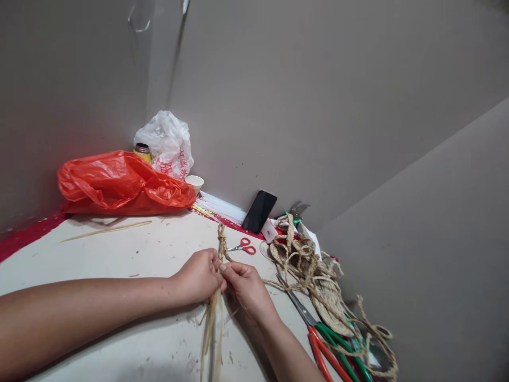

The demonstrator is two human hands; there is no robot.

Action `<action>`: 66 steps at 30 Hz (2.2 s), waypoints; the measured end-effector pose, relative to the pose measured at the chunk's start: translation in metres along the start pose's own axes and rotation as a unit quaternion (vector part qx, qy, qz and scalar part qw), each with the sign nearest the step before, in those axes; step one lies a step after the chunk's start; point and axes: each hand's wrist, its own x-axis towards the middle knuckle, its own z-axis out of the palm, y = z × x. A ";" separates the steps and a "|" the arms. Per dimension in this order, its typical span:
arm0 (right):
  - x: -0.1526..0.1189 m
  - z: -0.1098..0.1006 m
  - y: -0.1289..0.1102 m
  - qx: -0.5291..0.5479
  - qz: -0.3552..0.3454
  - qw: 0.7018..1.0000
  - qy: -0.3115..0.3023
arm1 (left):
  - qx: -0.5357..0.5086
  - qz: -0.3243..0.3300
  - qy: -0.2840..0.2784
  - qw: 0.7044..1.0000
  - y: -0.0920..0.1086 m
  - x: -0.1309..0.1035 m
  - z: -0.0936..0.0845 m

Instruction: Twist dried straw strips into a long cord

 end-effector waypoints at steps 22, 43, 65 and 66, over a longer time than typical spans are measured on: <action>-0.004 0.002 -0.005 -0.007 0.054 0.998 0.029 | 0.123 0.072 0.096 0.985 -0.005 -0.005 0.004; -0.004 -0.012 -0.027 0.123 0.099 0.987 -0.015 | -0.061 0.032 0.059 0.996 0.012 0.015 -0.017; -0.002 -0.021 -0.025 0.100 0.107 0.986 -0.075 | -0.081 -0.030 -0.155 0.984 0.004 0.017 -0.021; -0.002 -0.022 -0.025 0.099 0.102 0.987 -0.077 | -0.084 -0.027 -0.164 0.983 0.004 0.017 -0.020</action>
